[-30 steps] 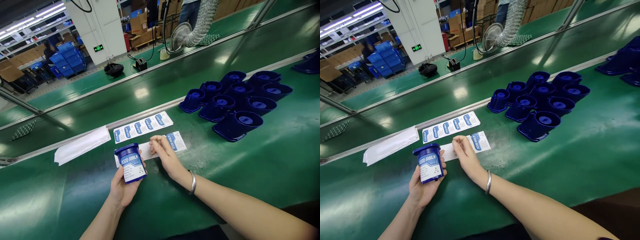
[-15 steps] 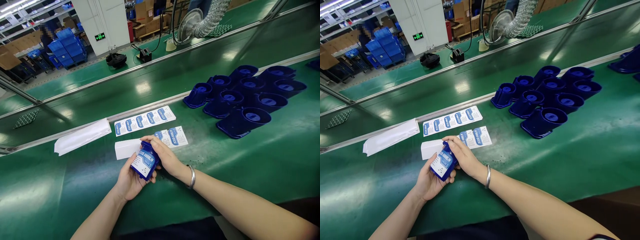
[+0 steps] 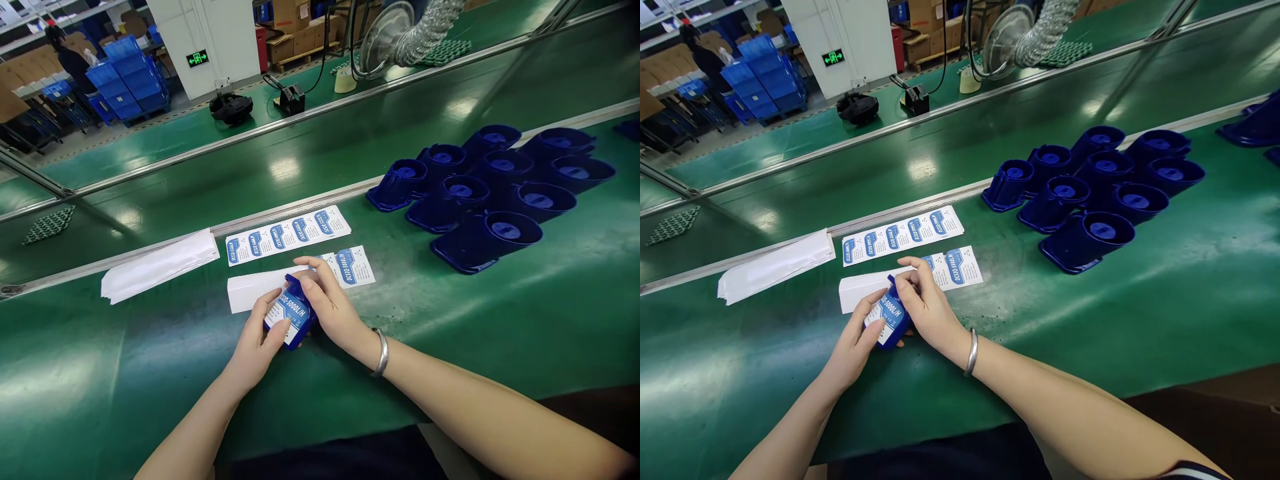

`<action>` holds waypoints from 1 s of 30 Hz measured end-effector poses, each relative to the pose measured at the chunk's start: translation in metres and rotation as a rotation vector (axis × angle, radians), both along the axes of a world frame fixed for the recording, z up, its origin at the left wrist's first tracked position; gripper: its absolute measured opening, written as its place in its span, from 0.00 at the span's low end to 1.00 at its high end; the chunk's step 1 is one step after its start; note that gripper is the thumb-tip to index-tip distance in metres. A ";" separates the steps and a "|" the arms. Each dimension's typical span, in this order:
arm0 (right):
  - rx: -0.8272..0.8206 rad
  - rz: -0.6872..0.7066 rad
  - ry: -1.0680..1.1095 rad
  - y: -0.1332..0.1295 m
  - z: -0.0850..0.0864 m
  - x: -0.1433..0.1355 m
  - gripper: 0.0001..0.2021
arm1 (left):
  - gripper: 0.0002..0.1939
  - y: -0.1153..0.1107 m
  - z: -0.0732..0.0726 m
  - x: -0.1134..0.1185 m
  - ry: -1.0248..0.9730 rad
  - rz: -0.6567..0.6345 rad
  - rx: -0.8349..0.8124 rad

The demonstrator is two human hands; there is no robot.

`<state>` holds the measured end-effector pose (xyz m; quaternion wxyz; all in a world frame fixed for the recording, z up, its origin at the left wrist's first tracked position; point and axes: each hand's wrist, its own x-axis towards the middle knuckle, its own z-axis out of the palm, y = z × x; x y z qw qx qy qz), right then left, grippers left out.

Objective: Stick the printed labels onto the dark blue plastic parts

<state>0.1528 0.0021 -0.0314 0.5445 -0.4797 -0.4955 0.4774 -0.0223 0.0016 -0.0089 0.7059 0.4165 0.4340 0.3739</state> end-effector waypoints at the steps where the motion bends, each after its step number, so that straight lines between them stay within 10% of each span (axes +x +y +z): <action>1: 0.001 -0.010 -0.006 0.001 0.000 0.000 0.22 | 0.29 -0.001 0.000 0.000 0.059 -0.016 0.039; 8: -0.004 0.007 -0.032 0.003 0.003 0.006 0.22 | 0.48 -0.004 0.005 0.003 0.166 -0.094 0.109; 18: 0.574 0.208 -0.283 -0.007 0.006 0.006 0.24 | 0.13 0.006 0.002 0.001 -0.235 0.024 -0.343; 30: 0.375 0.122 -0.251 -0.015 -0.008 0.002 0.22 | 0.21 -0.005 0.001 0.002 0.020 0.002 0.099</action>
